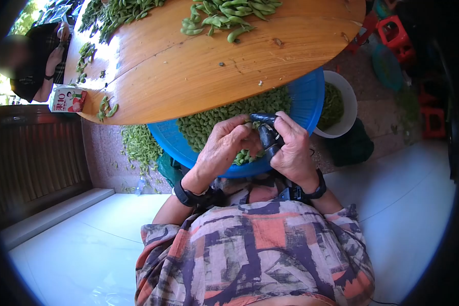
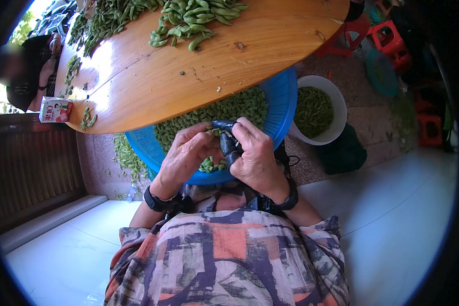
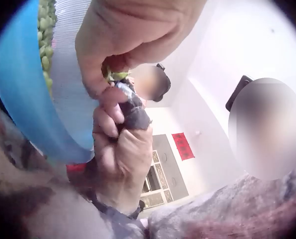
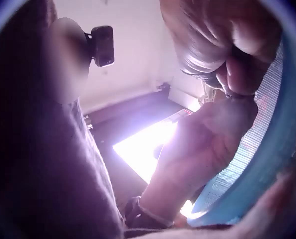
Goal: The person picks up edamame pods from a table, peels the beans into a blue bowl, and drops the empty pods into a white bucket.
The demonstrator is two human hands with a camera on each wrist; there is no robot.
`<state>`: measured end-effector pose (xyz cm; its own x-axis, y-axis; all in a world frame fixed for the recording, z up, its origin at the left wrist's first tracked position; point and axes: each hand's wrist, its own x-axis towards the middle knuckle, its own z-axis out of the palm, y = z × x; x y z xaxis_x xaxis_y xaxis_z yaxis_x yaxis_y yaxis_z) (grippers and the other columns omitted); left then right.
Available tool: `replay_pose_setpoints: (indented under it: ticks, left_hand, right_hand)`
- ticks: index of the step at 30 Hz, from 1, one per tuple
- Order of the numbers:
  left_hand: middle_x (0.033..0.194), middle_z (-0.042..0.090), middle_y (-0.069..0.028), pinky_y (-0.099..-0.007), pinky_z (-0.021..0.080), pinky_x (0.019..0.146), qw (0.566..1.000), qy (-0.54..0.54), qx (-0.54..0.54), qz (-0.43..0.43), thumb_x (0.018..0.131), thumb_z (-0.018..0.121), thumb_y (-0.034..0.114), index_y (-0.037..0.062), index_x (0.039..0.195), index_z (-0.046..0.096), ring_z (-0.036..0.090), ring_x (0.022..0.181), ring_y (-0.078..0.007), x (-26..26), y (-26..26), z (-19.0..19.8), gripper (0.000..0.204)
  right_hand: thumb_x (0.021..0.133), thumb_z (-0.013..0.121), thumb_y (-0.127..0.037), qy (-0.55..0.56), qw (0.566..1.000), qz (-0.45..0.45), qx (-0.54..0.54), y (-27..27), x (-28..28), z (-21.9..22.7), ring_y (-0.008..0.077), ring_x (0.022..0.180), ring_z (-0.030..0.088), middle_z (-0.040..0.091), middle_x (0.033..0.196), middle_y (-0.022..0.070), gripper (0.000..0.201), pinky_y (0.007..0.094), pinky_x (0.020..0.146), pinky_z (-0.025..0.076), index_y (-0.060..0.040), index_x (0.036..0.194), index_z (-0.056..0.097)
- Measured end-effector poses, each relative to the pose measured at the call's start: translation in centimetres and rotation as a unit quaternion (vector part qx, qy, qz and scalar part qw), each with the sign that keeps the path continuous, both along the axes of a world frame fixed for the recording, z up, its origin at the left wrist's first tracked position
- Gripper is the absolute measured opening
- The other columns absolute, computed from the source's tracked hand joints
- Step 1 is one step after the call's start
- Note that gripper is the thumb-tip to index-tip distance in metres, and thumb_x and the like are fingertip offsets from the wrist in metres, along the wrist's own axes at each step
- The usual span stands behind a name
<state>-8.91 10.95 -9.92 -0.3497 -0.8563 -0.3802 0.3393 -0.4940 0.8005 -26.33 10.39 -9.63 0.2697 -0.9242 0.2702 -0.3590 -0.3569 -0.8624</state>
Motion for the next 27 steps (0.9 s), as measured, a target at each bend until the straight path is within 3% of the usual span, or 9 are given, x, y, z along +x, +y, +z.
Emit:
replay_pose_setpoints:
  ticks: [5, 10, 13, 14, 15, 16, 19, 25, 27]
  left_hand:
    - [0.081, 0.061, -0.0047, -0.0266, 0.047, 0.068, 0.991, 0.124, 0.026, 0.044, 0.1, 0.05, 0.018, -0.0004, 0.099, 0.059, 0.059, 0.071, -0.0145, -0.5, 0.0, -1.2, 0.02]
    - [0.081, 0.062, -0.003, -0.0253, 0.045, 0.064, 0.995, 0.076, 0.007, 0.057, 0.101, 0.052, 0.02, 0.0036, 0.096, 0.059, 0.057, 0.068, -0.0115, -1.0, 0.1, -1.9, 0.018]
    - [0.082, 0.063, -0.0037, -0.0239, 0.045, 0.061, 0.995, 0.078, 0.011, 0.06, 0.1, 0.053, 0.02, 0.0046, 0.095, 0.059, 0.058, 0.068, -0.0104, -0.7, 0.1, -2.1, 0.017]
    - [0.082, 0.064, -0.0043, -0.0232, 0.045, 0.06, 0.995, 0.085, 0.002, 0.049, 0.1, 0.053, 0.019, 0.0046, 0.095, 0.06, 0.058, 0.067, -0.0103, -0.3, 0.1, -2.2, 0.017]
    - [0.082, 0.064, -0.0043, -0.0232, 0.045, 0.06, 0.995, 0.085, 0.002, 0.049, 0.1, 0.053, 0.019, 0.0046, 0.095, 0.06, 0.058, 0.067, -0.0103, 0.1, 0.0, -2.1, 0.017]
    - [0.082, 0.064, -0.0052, -0.0229, 0.046, 0.06, 0.997, 0.063, 0.01, 0.033, 0.1, 0.053, 0.019, 0.0041, 0.096, 0.06, 0.059, 0.067, -0.0108, 0.4, -0.1, -1.9, 0.017]
    - [0.08, 0.065, -0.0068, -0.0228, 0.046, 0.06, 0.999, 0.028, 0.027, 0.034, 0.1, 0.054, 0.018, 0.0029, 0.096, 0.061, 0.06, 0.067, -0.0116, 0.1, -0.2, -0.5, 0.017]
    - [0.081, 0.066, -0.0078, -0.0241, 0.047, 0.063, 0.998, 0.058, 0.012, 0.039, 0.097, 0.059, 0.018, 0.0014, 0.094, 0.062, 0.059, 0.068, -0.0123, 0.1, -0.2, -0.7, 0.017]
    - [0.082, 0.066, -0.0073, -0.0244, 0.047, 0.066, 0.997, 0.067, 0.007, 0.034, 0.096, 0.061, 0.019, 0.0013, 0.094, 0.062, 0.059, 0.069, -0.012, 0.2, -0.1, -1.0, 0.018]
  right_hand:
    - [0.066, 0.057, 0.009, 0.016, 0.999, -0.02, -0.03, -0.2, 0.2, -0.1, 0.0378, 0.075, 0.058, 0.052, 0.083, 0.0167, 0.034, 0.0394, 0.063, 0.047, 0.0029, 0.099, 0.06]
    - [0.07, 0.058, 0.007, 0.015, 0.998, -0.036, -0.039, -0.2, 0.7, -0.3, 0.0366, 0.074, 0.059, 0.053, 0.082, 0.0158, 0.031, 0.0379, 0.064, 0.047, 0.0017, 0.101, 0.061]
    - [0.078, 0.06, 0.004, -0.058, 0.998, -0.026, -0.025, -0.4, 0.5, -0.7, 0.0242, 0.063, 0.058, 0.054, 0.072, 0.0092, 0.024, 0.0319, 0.057, 0.045, 0.0018, 0.102, 0.061]
    - [0.083, 0.059, -0.001, -0.209, 0.963, 0.021, 0.172, -0.3, 0.1, -0.5, 0.0164, 0.059, 0.054, 0.053, 0.069, 0.0047, 0.019, 0.0274, 0.054, 0.043, 0.002, 0.102, 0.06]
    - [0.088, 0.059, -0.005, -0.346, 0.865, 0.067, 0.358, -0.3, -0.4, -0.5, 0.0086, 0.056, 0.051, 0.051, 0.066, 0.0002, 0.017, 0.0229, 0.052, 0.04, 0.0021, 0.103, 0.06]
    - [0.094, 0.059, -0.016, -0.384, 0.837, 0.093, 0.379, -0.5, -0.7, -0.6, 0.0012, 0.057, 0.045, 0.05, 0.067, -0.0037, 0.021, 0.017, 0.05, 0.036, 0.0029, 0.103, 0.059]
    - [0.095, 0.06, -0.028, -0.415, 0.815, 0.132, 0.383, -0.8, -1.3, -1.8, 0.0019, 0.057, 0.046, 0.052, 0.068, -0.0025, 0.031, 0.0172, 0.051, 0.037, 0.002, 0.104, 0.06]
    - [0.09, 0.059, -0.053, -0.291, 0.92, 0.051, 0.259, 0.0, -0.4, -1.4, 0.0035, 0.056, 0.047, 0.053, 0.067, -0.0035, 0.056, 0.0209, 0.051, 0.041, 0.0002, 0.105, 0.061]
    - [0.09, 0.059, -0.049, -0.234, 0.944, 0.03, 0.232, 0.2, -0.1, -1.1, 0.009, 0.057, 0.051, 0.054, 0.069, 0.0002, 0.052, 0.0246, 0.053, 0.043, 0.0011, 0.104, 0.061]
